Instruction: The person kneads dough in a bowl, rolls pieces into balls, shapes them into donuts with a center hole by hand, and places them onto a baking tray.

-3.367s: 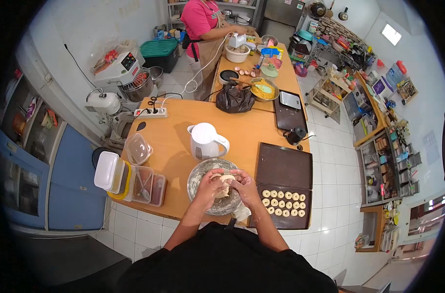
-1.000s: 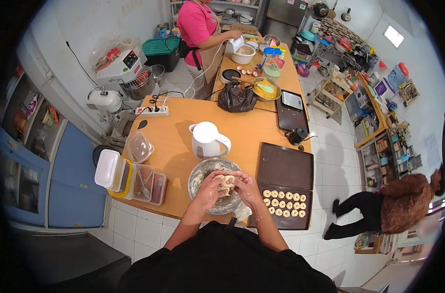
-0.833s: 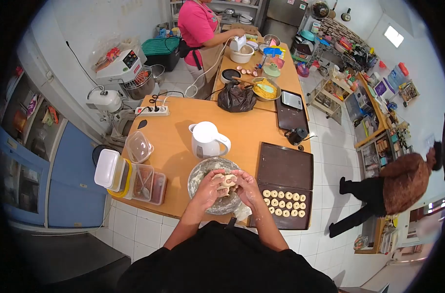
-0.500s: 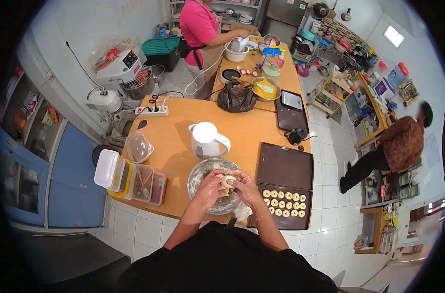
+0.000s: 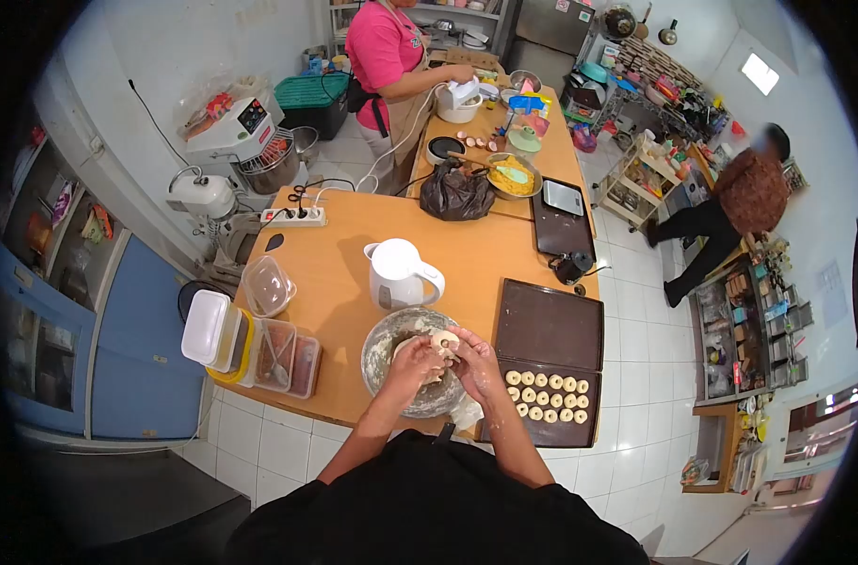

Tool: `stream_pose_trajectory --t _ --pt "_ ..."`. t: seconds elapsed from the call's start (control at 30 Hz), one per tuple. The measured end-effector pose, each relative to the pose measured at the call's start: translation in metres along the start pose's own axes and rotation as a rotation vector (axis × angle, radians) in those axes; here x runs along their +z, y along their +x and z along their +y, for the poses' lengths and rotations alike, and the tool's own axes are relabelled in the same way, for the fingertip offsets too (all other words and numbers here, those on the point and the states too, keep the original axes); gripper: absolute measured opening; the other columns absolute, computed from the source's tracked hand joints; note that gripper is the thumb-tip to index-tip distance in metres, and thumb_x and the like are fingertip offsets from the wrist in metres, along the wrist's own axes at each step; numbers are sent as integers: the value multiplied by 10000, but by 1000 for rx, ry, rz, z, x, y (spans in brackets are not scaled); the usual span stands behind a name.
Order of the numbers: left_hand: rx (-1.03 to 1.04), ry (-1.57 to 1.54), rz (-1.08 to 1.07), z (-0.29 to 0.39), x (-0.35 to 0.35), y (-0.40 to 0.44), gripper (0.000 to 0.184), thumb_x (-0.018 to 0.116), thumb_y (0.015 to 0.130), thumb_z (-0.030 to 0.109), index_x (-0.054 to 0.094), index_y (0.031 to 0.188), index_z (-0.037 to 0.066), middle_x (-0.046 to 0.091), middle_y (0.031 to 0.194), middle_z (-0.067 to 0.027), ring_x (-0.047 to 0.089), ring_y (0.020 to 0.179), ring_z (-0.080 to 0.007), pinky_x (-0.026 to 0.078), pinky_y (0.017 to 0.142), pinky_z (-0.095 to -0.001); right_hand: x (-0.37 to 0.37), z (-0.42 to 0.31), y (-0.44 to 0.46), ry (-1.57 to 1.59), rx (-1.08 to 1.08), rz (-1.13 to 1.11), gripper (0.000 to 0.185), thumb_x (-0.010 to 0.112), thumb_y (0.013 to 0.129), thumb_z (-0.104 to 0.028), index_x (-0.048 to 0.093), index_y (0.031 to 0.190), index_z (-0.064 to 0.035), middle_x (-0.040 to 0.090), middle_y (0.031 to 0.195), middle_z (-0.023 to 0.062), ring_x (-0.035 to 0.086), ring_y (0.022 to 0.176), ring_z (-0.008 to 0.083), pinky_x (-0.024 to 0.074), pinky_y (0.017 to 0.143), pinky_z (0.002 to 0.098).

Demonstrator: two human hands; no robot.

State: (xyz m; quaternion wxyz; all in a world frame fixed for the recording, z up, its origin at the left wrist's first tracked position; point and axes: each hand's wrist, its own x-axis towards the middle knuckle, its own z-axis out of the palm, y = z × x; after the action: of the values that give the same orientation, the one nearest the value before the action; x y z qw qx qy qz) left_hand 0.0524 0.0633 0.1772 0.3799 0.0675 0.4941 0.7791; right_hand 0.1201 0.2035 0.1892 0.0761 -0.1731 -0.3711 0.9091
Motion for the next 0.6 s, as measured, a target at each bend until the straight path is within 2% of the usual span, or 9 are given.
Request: stream_pose_trajectory --t 0.07,0.17,0.3,0.37,0.4,0.47,0.6 --pt "-124 -77 36 5 8 -3 292 632 850 46 565 1132 9 630 958 -47 618 852 -113 498 724 -233 2 0 -1 46 -3 -10 294 619 879 -35 581 1171 -23 663 1035 89 635 877 149 510 752 277" --pt "-63 -60 81 8 12 -4 226 626 856 53 601 1077 15 648 913 -35 626 797 -98 490 701 -216 2 3 -1 16 -23 17 281 608 882 -26 585 1162 -21 663 1031 84 635 875 149 513 770 278" --pt "4 -51 140 4 7 0 208 617 867 62 603 1068 12 653 923 -42 637 807 -103 491 694 -216 5 4 -4 -113 -46 66 279 617 891 -55 581 1166 -18 662 1039 72 630 884 135 509 781 268" --pt "-11 -98 96 12 7 -2 202 613 871 70 605 1064 12 650 909 -37 623 781 -92 490 683 -215 0 6 -2 -303 -74 71 314 643 897 -119 583 1187 -17 654 1044 73 611 878 98 498 745 244" --pt "-9 -98 95 11 2 -1 202 613 871 70 605 1064 12 650 909 -37 623 781 -92 490 683 -215 0 4 -1 -303 -75 70 314 643 897 -119 583 1187 -17 654 1044 73 611 878 98 498 745 244" --pt "-79 -68 -31 6 -9 2 201 602 896 91 587 1080 10 647 985 -61 643 874 -138 540 764 -281 1 1 -1 -308 20 74 300 657 893 -140 604 1159 -10 666 981 52 600 818 73 486 713 226" --pt "-106 -80 -27 4 -10 2 183 608 894 92 599 1059 14 647 975 -54 640 874 -133 536 763 -275 -3 2 0 -322 21 52 294 667 889 -144 617 1141 -2 672 929 38 592 777 61 479 687 217"
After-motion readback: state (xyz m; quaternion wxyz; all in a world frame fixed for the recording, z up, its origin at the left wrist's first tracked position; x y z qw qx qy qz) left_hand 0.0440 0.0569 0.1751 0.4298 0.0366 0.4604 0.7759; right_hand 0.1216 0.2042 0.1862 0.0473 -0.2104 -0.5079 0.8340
